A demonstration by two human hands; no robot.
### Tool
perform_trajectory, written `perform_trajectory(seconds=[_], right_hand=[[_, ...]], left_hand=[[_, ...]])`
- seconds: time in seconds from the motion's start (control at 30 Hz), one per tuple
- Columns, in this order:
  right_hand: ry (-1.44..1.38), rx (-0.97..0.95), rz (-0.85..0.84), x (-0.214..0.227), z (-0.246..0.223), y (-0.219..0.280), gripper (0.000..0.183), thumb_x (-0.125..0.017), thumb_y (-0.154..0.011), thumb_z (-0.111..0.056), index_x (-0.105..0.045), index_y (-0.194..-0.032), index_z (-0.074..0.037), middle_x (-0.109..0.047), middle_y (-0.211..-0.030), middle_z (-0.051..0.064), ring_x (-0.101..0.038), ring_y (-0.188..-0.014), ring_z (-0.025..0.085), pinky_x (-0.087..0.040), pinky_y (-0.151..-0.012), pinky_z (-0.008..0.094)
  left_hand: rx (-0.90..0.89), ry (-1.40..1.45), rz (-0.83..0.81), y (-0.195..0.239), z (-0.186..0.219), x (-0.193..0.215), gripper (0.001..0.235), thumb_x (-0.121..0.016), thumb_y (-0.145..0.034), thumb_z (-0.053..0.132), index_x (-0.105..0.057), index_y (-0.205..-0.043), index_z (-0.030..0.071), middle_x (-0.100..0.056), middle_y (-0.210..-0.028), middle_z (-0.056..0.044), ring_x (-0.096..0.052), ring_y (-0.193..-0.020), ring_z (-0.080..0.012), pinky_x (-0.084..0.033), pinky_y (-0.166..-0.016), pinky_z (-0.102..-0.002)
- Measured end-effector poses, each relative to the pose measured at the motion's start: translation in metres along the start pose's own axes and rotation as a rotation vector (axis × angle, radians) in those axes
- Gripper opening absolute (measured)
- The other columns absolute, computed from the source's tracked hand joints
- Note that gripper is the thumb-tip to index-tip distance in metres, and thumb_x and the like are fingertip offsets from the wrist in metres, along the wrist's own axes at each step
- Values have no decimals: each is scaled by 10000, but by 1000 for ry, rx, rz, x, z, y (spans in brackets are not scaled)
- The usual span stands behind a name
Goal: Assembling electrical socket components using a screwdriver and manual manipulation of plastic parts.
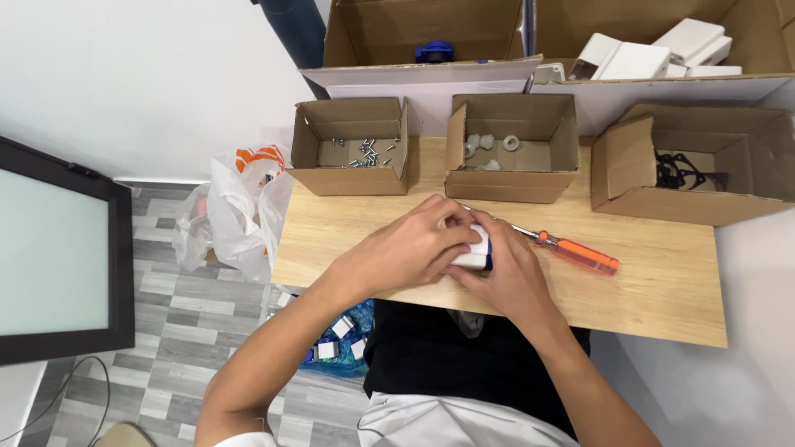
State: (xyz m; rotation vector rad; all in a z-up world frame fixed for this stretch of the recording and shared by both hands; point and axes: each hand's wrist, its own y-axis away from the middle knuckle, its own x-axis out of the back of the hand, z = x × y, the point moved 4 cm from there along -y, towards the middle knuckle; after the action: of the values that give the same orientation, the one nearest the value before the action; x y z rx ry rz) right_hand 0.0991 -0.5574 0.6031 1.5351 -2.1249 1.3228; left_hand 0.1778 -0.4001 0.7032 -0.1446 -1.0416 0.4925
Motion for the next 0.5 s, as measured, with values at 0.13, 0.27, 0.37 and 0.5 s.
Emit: perform_trajectory(seconds=[0.13, 0.27, 0.37, 0.5], right_hand=[[37, 7, 13, 3, -8, -2, 870, -1007, -718, -397, -650, -1442, -73, -720, -1157, 128, -746, -1114, 340, -582, -1012, 435], [19, 20, 30, 11, -18, -9, 766, -1009, -750, -381, -672, -1330, -12, -718, -1091, 172, -751, -1054, 379, -590, -979, 465], [27, 38, 38, 9, -16, -8, 773, -1013, -734, -411, -677, -1319, -33, -718, -1124, 146, -750, -1085, 352, -585, -987, 450], [-20, 61, 54, 9, -11, -2, 855, -1017, -725, -420, -642, -1387, -30, -700, -1276, 159, -726, -1200, 361, -561, -1042, 476]], left_hand=[[12, -106, -13, 1, -4, -7, 155, -677, -1074, 167, -699, -1130, 24, -614, -1122, -151, -662, -1055, -360, -609, -933, -453], [10, -25, 21, -16, 0, 10, 203, -666, -1095, 177, -678, -1196, 1, -589, -1125, -182, -680, -1031, -390, -623, -925, -488], [-31, -53, 136, -39, -8, 20, 225, -669, -1079, 110, -683, -1283, 16, -606, -1206, -189, -700, -1097, -400, -634, -960, -506], [-30, -132, 284, -60, -15, 27, 412, -682, -1024, -3, -681, -1414, 129, -592, -1463, -124, -631, -1367, -401, -576, -1095, -516]])
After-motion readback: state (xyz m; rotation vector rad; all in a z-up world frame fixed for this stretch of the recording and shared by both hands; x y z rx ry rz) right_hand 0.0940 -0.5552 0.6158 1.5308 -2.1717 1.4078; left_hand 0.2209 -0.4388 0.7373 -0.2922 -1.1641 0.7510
